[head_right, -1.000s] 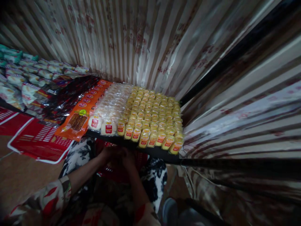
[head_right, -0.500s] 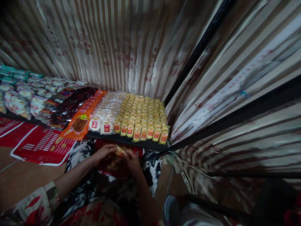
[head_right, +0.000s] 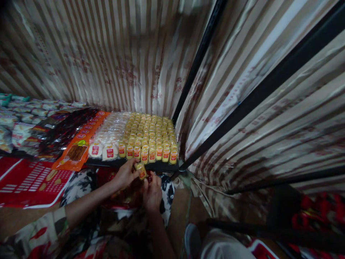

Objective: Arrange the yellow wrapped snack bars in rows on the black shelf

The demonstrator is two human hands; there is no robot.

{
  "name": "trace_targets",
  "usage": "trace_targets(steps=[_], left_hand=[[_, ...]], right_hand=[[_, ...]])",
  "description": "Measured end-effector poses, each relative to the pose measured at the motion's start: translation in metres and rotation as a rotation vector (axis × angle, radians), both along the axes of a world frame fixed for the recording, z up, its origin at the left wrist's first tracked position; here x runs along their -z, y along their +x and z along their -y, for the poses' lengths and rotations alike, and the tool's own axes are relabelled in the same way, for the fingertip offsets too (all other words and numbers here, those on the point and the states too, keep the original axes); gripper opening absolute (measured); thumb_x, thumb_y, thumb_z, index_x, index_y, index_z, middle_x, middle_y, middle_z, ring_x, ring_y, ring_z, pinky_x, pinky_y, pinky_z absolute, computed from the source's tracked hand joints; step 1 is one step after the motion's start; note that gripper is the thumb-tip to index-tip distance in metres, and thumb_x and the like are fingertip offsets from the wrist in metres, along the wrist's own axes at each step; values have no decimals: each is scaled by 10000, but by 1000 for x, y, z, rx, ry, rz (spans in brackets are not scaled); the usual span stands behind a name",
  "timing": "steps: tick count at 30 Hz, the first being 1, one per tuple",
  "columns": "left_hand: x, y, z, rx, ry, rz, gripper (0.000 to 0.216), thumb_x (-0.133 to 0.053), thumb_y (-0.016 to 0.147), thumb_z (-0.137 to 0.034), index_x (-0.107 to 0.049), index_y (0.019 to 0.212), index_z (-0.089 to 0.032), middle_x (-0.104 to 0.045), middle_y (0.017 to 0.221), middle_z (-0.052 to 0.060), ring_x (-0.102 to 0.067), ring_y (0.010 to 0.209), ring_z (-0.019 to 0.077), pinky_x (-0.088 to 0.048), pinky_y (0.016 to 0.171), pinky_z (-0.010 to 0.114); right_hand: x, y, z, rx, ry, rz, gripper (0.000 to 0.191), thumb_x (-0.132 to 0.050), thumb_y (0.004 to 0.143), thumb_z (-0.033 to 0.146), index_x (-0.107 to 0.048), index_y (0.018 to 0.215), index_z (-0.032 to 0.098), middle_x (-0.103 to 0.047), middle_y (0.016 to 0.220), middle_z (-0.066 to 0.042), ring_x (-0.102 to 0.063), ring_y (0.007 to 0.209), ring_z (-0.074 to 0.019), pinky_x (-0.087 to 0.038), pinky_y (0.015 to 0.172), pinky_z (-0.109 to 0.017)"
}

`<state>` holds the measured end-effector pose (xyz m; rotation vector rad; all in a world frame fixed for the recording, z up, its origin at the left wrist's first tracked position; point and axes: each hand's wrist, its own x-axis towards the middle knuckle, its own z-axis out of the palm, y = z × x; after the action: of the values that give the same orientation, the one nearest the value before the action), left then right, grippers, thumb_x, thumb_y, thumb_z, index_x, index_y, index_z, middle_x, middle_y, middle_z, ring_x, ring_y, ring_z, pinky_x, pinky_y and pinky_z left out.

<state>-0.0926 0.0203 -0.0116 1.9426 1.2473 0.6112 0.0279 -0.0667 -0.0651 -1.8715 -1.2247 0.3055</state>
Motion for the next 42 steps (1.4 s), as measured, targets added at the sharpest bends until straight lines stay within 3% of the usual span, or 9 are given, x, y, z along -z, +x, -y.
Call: trace_targets(steps=[2,8,15,20,29,36,42], left_hand=[[-9,16,-3,57,57,-11,371,-516,726,-161,-456,1092,-181,-576,924,18,-554,712,123,-452,724,264],[-20,64,-17,173,229,-58,295,-490,766,-142,-479,1060,-156,-550,1046,78,-542,951,175,-440,844,290],[-21,91,-28,175,249,-206,349,-432,817,-146,-465,1163,-171,-507,1116,86,-558,928,180,-473,801,284],[-16,97,-33,177,260,-228,397,-404,827,-137,-426,1223,-159,-484,1125,100,-564,899,191,-491,758,290],[6,90,-26,187,325,-42,418,-368,847,-113,-372,1254,-208,-363,1228,93,-494,1068,185,-473,878,310],[23,82,-15,311,310,-32,343,-345,844,-89,-440,1172,-129,-459,1165,105,-477,1121,184,-422,993,332],[28,82,-13,279,316,-27,361,-324,873,-128,-399,1225,-154,-436,1220,104,-518,1071,174,-451,967,336]], right_hand=[[-7,4,0,41,60,52,383,-404,854,357,-520,1151,142,-552,1007,-126,-562,783,-184,-469,791,-378],[-15,21,-11,52,158,112,336,-370,871,260,-515,1154,151,-501,1100,-130,-510,1008,-206,-449,869,-388],[-8,39,-25,41,178,151,394,-359,863,207,-491,1233,191,-482,1107,-113,-498,1043,-203,-444,900,-390],[0,43,-35,26,195,188,410,-332,870,191,-480,1252,196,-469,1141,-118,-485,1077,-203,-443,913,-391],[10,42,-40,13,162,328,431,-317,887,226,-400,1305,163,-432,1247,-154,-390,1177,-245,-394,943,-460],[12,41,-40,-14,173,392,469,-323,894,291,-331,1341,149,-410,1289,-164,-364,1209,-256,-377,943,-463],[12,44,-41,-36,149,408,500,-374,873,299,-319,1355,178,-395,1313,-163,-381,1193,-271,-401,914,-467]])
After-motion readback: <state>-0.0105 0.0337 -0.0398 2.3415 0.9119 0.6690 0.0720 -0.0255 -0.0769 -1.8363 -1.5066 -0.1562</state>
